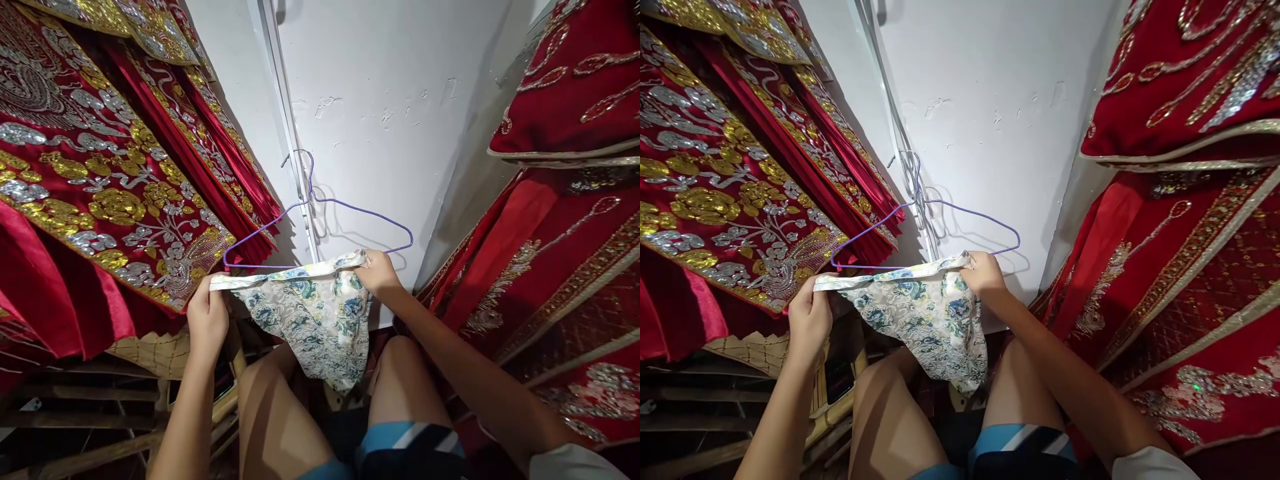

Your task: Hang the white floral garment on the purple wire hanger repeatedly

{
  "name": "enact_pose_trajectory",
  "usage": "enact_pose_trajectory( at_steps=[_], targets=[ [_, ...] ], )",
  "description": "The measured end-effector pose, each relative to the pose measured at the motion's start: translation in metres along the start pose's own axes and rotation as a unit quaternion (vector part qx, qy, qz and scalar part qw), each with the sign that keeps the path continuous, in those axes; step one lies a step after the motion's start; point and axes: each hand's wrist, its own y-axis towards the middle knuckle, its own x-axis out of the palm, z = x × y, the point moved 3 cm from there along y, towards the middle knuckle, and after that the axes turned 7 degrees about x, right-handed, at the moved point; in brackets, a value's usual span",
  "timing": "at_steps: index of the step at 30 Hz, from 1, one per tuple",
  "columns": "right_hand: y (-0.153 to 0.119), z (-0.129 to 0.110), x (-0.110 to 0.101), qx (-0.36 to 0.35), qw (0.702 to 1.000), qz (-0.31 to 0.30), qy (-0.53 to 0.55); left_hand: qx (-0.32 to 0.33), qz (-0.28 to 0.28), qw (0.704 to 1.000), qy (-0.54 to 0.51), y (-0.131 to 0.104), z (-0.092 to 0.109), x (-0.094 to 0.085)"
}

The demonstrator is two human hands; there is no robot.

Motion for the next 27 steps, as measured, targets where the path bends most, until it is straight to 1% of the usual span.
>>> enact_pose_trajectory(
  at_steps=[2,4,6,8,9,11,15,16,18,20,21,23,25,27],
  targets=[
    [-0.002,-0.001,0.003,0.010,1.000,-0.001,0.005,-0.030,0.021,0.997,-0.065,0.004,-0.001,0.002],
    [-0.006,-0.002,0.004,0.018,1.000,-0.002,0.007,-0.051,0.067,0.986,-0.143,0.015,0.003,0.005],
    [-0.010,-0.004,0.005,0.018,1.000,-0.006,0.013,-0.069,0.120,0.969,-0.205,0.028,0.010,0.010],
    [-0.014,-0.004,0.006,0.018,0.999,-0.013,0.031,-0.066,0.150,0.960,-0.226,0.039,0.021,0.013],
    [-0.016,-0.004,0.007,0.019,0.999,-0.018,0.044,-0.050,0.154,0.963,-0.217,0.043,0.028,0.013],
    [-0.018,-0.003,0.009,0.024,0.997,-0.030,0.070,0.003,0.149,0.973,-0.178,0.048,0.045,0.013],
    [-0.019,-0.003,0.012,0.035,0.995,-0.033,0.089,0.125,0.108,0.983,-0.078,0.049,0.079,0.013],
    [-0.020,-0.003,0.013,0.035,0.994,-0.033,0.095,0.146,0.087,0.984,-0.046,0.049,0.085,0.015],
    [-0.022,-0.005,0.014,0.032,0.993,-0.033,0.112,0.175,0.023,0.984,0.025,0.050,0.096,0.025],
    [-0.025,-0.008,0.013,0.028,0.991,-0.033,0.128,0.203,-0.035,0.975,0.080,0.052,0.102,0.038],
    [-0.027,-0.009,0.011,0.023,0.990,-0.033,0.134,0.217,-0.052,0.970,0.092,0.054,0.103,0.044],
    [-0.029,-0.012,0.004,0.003,0.990,-0.030,0.135,0.236,-0.062,0.965,0.094,0.058,0.103,0.053],
    [-0.028,-0.014,-0.009,-0.024,0.992,-0.007,0.122,0.239,-0.060,0.965,0.092,0.061,0.100,0.056],
    [-0.021,-0.014,-0.028,-0.046,0.992,0.056,0.104,0.239,-0.058,0.964,0.105,0.063,0.097,0.056]
  ],
)
